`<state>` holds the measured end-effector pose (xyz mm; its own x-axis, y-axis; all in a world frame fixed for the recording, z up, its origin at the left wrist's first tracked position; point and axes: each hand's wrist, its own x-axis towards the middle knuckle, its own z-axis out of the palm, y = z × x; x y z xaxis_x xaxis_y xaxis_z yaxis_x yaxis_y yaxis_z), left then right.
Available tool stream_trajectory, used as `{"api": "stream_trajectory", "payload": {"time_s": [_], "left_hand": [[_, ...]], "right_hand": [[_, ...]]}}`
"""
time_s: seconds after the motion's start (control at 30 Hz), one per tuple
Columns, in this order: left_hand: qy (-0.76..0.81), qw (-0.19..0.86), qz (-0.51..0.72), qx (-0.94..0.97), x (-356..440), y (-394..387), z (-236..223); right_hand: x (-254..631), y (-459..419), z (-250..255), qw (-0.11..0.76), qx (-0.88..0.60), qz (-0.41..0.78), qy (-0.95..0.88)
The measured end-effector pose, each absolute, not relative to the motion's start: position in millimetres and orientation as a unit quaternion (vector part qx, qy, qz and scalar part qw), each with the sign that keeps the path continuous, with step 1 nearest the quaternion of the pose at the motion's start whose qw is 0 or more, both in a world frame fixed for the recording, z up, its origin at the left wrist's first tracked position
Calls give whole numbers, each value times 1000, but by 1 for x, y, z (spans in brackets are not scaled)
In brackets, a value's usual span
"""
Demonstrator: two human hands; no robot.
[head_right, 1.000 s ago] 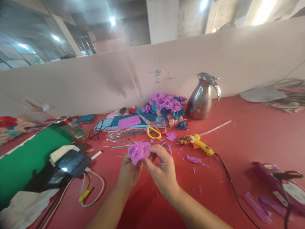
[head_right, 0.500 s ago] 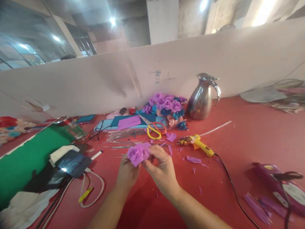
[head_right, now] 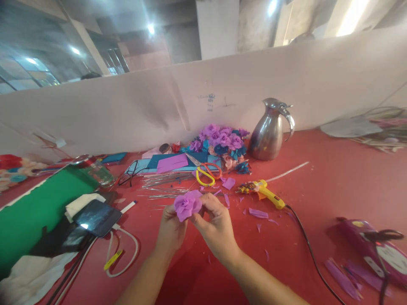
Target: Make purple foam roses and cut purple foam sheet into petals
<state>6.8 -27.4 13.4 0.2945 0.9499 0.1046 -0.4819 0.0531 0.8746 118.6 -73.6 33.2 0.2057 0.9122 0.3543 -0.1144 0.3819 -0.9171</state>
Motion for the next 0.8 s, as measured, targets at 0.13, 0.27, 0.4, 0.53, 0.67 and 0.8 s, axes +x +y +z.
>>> {"api": "stream_trajectory", "payload": {"time_s": [0.13, 0.27, 0.4, 0.53, 0.67, 0.8], "left_hand": [[268, 688, 530, 416, 8, -28, 15], [276, 692, 540, 392, 9, -25, 20], [269, 696, 547, 380, 8, -21, 22], [273, 727, 523, 351, 8, -20, 21], [281, 724, 504, 379, 9, -22, 21], [279, 714, 482, 425, 8, -22, 24]], "right_hand": [[118, -73, 33, 665, -402, 398, -488], [118, -74, 34, 671, -381, 446, -453], [118, -75, 32, 681, -362, 493, -403], [120, -71, 31, 690, -350, 536, -339], [124, -65, 33, 690, -325, 592, -260], [126, -63, 33, 688, -319, 618, -209]]}}
